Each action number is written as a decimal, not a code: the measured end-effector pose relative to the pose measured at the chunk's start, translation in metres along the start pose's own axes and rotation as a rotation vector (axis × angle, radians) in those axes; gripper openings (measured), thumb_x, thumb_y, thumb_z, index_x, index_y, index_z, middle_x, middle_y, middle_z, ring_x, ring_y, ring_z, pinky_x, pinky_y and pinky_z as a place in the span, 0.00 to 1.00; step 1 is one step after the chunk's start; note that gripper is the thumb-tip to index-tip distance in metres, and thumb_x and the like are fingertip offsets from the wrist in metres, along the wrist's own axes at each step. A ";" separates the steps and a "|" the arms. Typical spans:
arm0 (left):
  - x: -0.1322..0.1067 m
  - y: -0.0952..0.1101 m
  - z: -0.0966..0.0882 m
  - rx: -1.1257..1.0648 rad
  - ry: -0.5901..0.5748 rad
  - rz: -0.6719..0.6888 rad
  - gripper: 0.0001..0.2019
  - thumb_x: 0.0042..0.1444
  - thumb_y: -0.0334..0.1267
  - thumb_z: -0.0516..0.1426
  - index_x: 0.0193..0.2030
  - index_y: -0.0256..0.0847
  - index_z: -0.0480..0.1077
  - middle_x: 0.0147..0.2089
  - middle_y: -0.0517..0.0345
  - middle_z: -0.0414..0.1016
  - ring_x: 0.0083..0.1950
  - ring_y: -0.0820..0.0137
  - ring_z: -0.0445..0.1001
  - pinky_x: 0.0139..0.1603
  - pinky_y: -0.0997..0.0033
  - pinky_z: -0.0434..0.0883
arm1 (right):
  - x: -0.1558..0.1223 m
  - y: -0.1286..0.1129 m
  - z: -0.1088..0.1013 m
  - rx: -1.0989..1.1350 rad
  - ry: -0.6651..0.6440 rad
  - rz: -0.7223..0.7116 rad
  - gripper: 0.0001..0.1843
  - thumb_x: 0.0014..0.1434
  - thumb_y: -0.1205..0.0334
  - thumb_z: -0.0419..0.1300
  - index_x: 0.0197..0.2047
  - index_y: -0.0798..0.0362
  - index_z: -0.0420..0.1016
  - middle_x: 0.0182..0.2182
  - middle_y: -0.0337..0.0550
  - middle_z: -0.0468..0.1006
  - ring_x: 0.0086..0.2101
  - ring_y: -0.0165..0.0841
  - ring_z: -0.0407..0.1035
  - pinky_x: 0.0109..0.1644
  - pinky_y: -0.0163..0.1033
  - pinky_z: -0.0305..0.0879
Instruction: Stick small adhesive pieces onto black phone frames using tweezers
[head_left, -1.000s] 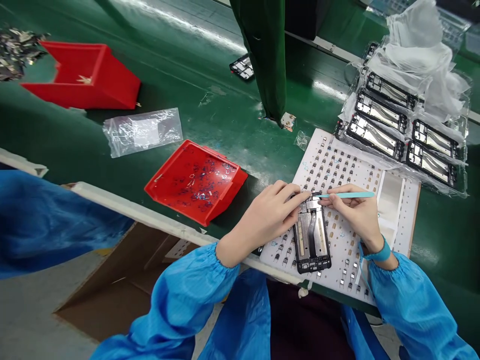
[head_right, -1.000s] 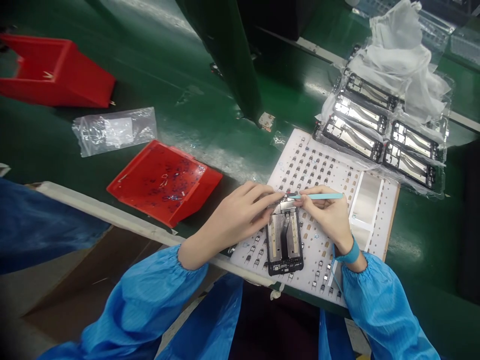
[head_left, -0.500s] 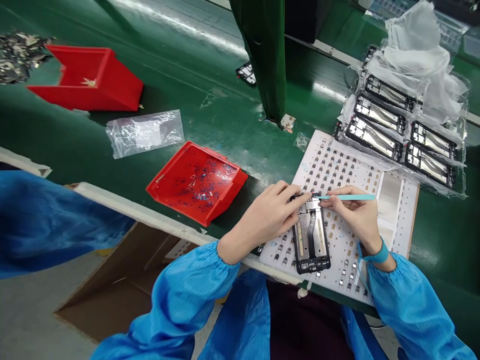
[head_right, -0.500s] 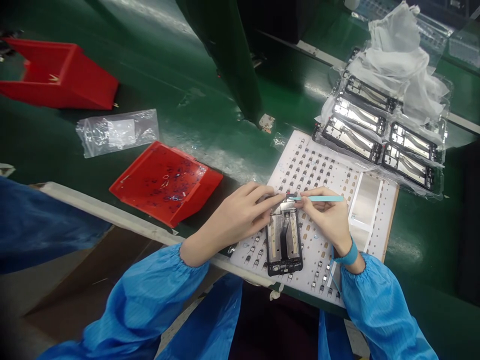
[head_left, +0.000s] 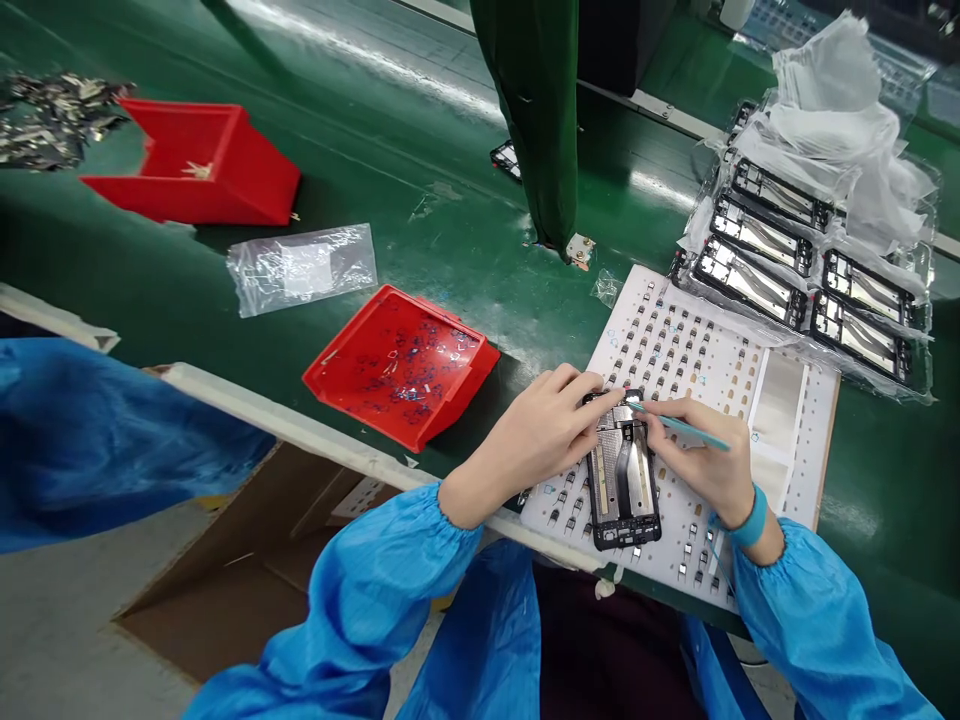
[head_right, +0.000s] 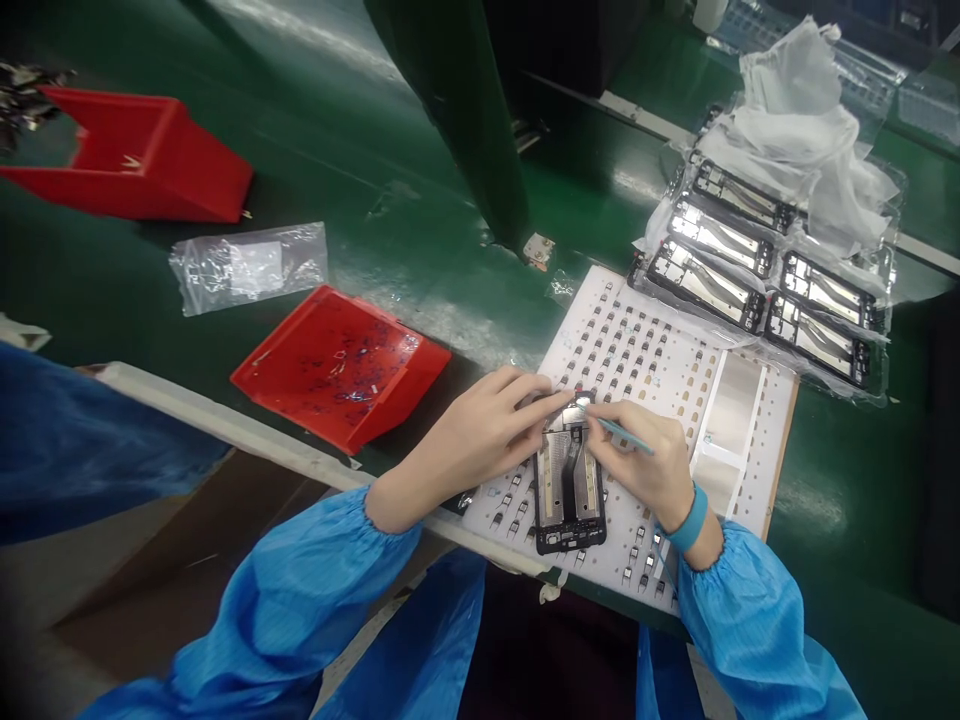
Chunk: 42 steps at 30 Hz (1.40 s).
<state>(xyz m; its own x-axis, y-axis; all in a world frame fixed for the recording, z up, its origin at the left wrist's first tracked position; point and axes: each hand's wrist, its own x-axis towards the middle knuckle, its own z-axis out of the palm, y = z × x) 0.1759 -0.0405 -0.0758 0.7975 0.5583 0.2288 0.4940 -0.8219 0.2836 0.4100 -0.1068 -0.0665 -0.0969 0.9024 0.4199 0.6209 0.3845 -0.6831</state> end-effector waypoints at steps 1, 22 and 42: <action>0.000 0.000 0.000 0.004 0.001 0.002 0.21 0.70 0.27 0.55 0.68 0.34 0.70 0.56 0.45 0.76 0.53 0.57 0.71 0.53 0.55 0.77 | -0.001 0.000 0.000 -0.042 -0.012 -0.077 0.09 0.70 0.72 0.64 0.49 0.50 0.83 0.39 0.43 0.90 0.36 0.37 0.86 0.38 0.39 0.84; 0.000 0.001 0.001 0.002 0.023 -0.008 0.20 0.69 0.26 0.55 0.66 0.36 0.71 0.55 0.47 0.76 0.53 0.57 0.70 0.52 0.57 0.75 | -0.008 0.003 0.003 -0.229 -0.099 -0.292 0.15 0.72 0.74 0.61 0.54 0.48 0.82 0.41 0.43 0.90 0.38 0.38 0.86 0.39 0.40 0.86; 0.001 -0.002 0.005 -0.120 0.043 -0.055 0.22 0.69 0.27 0.53 0.69 0.39 0.69 0.57 0.47 0.77 0.52 0.58 0.70 0.52 0.57 0.74 | -0.006 -0.011 -0.018 -0.163 -0.006 -0.242 0.21 0.69 0.76 0.64 0.60 0.47 0.81 0.43 0.44 0.90 0.40 0.41 0.87 0.41 0.43 0.87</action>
<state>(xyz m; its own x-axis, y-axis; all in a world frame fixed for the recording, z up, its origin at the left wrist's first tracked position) 0.1772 -0.0391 -0.0804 0.7534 0.6089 0.2483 0.4899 -0.7716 0.4057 0.4180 -0.1201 -0.0504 -0.2621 0.7897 0.5547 0.6959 0.5529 -0.4583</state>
